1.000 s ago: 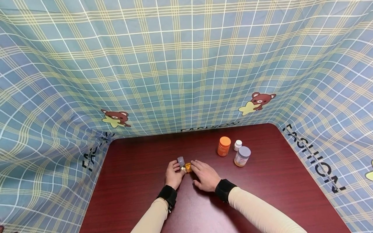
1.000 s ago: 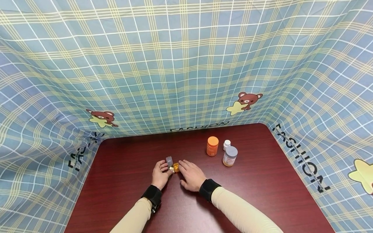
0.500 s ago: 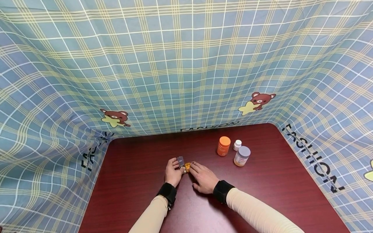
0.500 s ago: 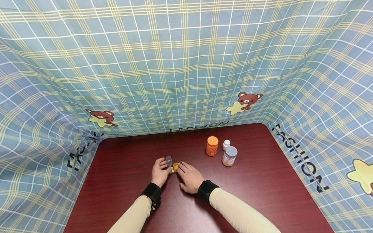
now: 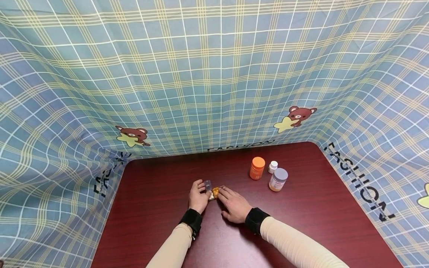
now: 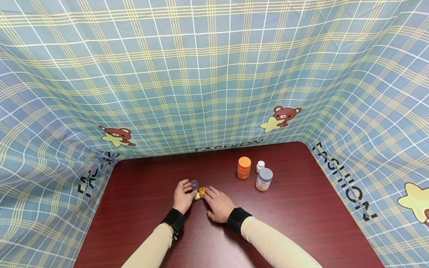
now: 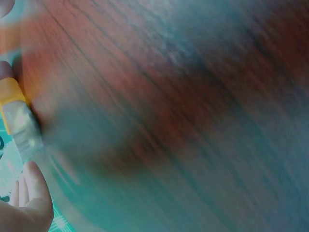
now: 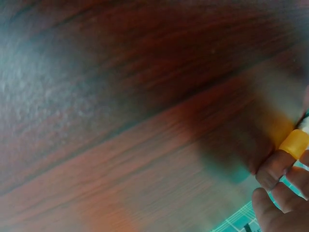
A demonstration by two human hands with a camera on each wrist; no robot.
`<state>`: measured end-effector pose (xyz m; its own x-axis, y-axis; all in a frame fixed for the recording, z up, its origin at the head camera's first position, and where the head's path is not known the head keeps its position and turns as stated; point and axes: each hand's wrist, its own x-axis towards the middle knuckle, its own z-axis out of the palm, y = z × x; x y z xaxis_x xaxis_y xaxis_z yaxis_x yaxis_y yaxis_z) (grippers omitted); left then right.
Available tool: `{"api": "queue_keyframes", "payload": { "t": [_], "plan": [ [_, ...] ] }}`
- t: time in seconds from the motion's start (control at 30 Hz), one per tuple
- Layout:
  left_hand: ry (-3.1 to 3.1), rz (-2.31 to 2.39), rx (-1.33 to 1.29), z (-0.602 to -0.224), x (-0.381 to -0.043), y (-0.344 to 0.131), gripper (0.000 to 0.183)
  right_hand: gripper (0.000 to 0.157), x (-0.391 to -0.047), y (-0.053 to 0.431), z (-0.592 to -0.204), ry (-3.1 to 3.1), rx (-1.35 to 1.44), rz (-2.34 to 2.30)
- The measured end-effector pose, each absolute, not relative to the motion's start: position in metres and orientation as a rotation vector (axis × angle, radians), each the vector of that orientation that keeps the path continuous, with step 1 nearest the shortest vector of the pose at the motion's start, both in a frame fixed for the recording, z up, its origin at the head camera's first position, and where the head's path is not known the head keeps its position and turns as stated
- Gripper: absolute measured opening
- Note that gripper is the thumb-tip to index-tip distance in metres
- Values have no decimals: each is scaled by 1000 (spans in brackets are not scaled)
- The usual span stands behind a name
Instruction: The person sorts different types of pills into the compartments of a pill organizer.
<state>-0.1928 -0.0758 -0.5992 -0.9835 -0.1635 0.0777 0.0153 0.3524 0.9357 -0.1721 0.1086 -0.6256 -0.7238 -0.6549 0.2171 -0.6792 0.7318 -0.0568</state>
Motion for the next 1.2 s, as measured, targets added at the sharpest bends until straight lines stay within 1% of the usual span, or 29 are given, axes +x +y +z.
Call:
{"api": "queue_keyframes", "payload": {
  "t": [0.37, 0.73, 1.2],
  "plan": [
    [-2470, -1668, 44, -599, -188, -78, 55, 70, -171, 109, -622, -2754, 1087, 247],
    [-2527, -1519, -78, -598, -184, -79, 40, 65, -170, 104, -615, -2710, 1062, 297],
    [-2568, -1443, -186, -599, -173, -79, 35, 66, -167, 98, -616, -2740, 992, 266]
  ]
}}
